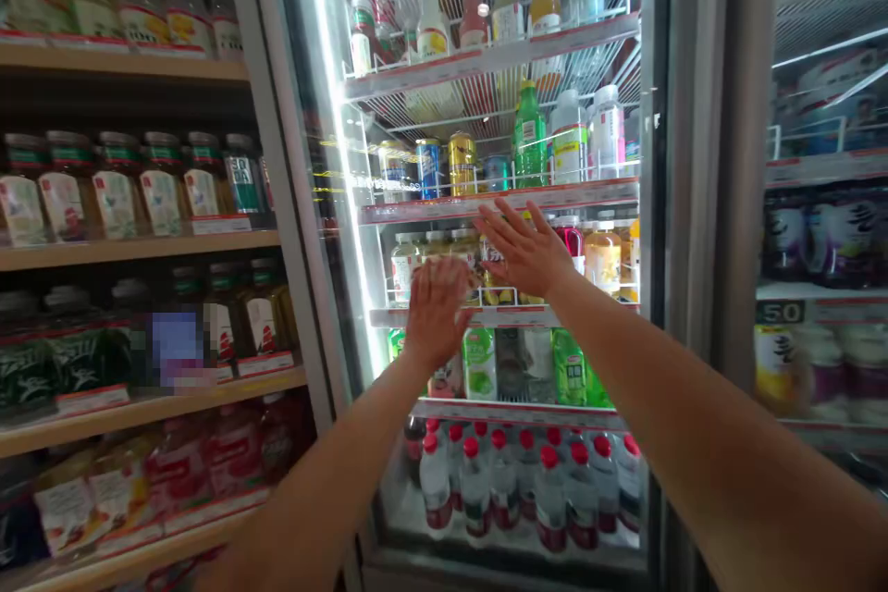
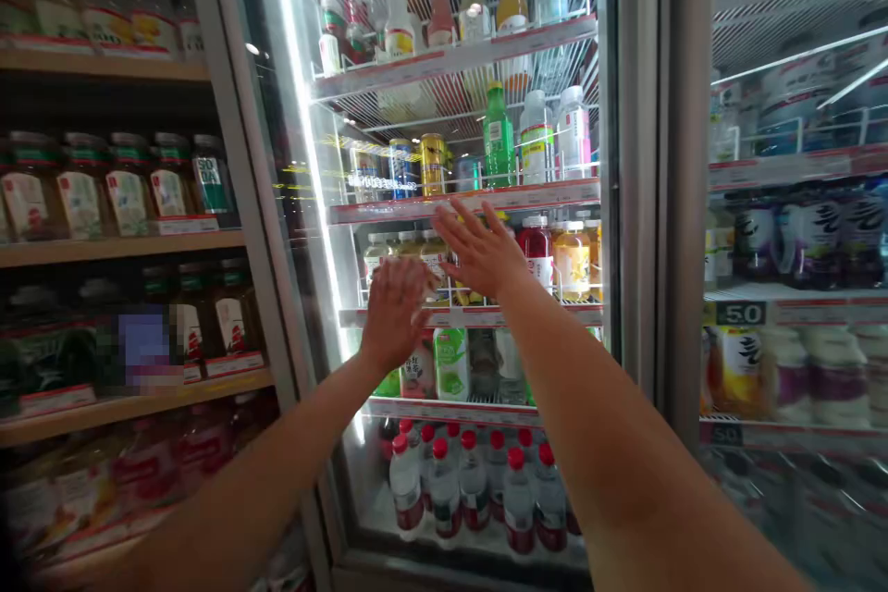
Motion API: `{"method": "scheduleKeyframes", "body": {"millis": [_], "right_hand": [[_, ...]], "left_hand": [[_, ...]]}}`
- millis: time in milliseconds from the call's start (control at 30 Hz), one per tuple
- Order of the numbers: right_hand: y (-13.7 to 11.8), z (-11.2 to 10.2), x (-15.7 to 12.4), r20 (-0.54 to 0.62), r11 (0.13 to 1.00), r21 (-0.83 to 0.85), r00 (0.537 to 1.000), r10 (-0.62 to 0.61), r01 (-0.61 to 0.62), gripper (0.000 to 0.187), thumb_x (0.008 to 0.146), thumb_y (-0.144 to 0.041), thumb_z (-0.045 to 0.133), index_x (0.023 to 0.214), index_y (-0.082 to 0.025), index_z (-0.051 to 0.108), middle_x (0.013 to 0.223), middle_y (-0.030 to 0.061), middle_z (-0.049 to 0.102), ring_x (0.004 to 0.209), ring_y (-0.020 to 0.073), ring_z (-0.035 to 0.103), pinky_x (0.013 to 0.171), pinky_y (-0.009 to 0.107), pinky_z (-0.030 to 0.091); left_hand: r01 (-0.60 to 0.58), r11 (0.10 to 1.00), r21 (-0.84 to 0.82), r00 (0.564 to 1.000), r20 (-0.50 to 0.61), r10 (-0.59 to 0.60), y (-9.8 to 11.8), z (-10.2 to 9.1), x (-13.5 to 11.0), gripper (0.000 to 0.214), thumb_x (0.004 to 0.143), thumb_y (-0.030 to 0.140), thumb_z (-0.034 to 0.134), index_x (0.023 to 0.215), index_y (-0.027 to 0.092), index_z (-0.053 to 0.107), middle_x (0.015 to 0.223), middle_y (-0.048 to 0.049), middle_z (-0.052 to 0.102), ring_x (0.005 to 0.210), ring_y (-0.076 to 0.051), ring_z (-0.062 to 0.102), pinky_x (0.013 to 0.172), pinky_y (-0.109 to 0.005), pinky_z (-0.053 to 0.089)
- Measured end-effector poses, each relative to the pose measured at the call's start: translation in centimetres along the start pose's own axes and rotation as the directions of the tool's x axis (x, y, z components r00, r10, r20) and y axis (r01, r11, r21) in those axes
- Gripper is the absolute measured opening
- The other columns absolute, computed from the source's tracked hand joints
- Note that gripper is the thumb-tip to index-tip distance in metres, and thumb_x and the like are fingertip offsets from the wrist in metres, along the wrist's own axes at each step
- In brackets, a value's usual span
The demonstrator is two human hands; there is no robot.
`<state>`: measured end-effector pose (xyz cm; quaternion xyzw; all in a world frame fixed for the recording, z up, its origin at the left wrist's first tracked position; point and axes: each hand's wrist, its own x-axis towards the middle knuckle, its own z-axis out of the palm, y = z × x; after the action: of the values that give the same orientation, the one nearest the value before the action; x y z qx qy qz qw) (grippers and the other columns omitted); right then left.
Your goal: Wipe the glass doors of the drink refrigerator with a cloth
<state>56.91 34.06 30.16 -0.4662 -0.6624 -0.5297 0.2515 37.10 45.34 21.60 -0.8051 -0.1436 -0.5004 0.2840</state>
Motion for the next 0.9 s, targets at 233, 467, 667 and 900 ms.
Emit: {"method": "scheduleKeyframes", "body": {"millis": [233,467,667,900], "right_hand": [[0.1,0.0,-0.1,0.024,1.0,0.017,1.0,0.003,-0.003,0.066,0.102,-0.043,0.046,0.16,-0.022,0.024,0.169,0.0073,0.028,0.158,0.0293,0.017,0.127,0.064,0.005],[0.1,0.0,0.0,0.035,1.0,-0.025,0.999,0.005,-0.004,0.067,0.102,-0.046,0.044,0.161,-0.021,0.024,0.169,0.0072,0.028,0.158,0.0302,0.018,0.127,0.064,0.006],[0.4,0.5,-0.1,0.012,0.995,-0.103,1.0,-0.012,0.013,0.069,0.103,-0.049,0.037,0.163,-0.021,0.018,0.169,0.0059,0.027,0.158,0.0279,0.017,0.128,0.062,0.008],[0.4,0.9,-0.2,-0.02,0.993,-0.115,1.0,-0.012,0.01,0.068,0.102,-0.05,0.039,0.162,-0.022,0.021,0.169,0.0056,0.029,0.157,0.0283,0.019,0.128,0.061,0.009]], "left_hand": [[-0.403,0.914,0.049,0.913,0.095,0.397,6.2,2.3,-3.4,0.066,0.1,0.052,0.046,0.159,0.025,0.035,0.168,-0.0008,0.026,0.158,-0.032,0.011,0.13,-0.053,0.014],[-0.149,0.984,0.093,0.988,-0.019,0.152,-1.0,1.4,-5.3,0.062,0.102,0.04,0.047,0.161,0.026,0.031,0.166,-0.0054,0.032,0.158,-0.03,0.011,0.129,-0.054,0.016],[0.285,0.949,0.131,0.958,-0.012,-0.286,-7.4,0.5,-12.1,0.067,0.105,0.034,0.037,0.165,0.021,0.01,0.169,-0.014,0.021,0.157,-0.032,0.014,0.128,-0.06,0.017],[0.152,0.981,0.124,0.985,0.063,-0.16,-4.5,0.5,-12.8,0.076,0.101,0.034,0.046,0.165,0.022,0.006,0.171,-0.0125,0.007,0.158,-0.037,0.0,0.126,-0.063,0.018]]}}
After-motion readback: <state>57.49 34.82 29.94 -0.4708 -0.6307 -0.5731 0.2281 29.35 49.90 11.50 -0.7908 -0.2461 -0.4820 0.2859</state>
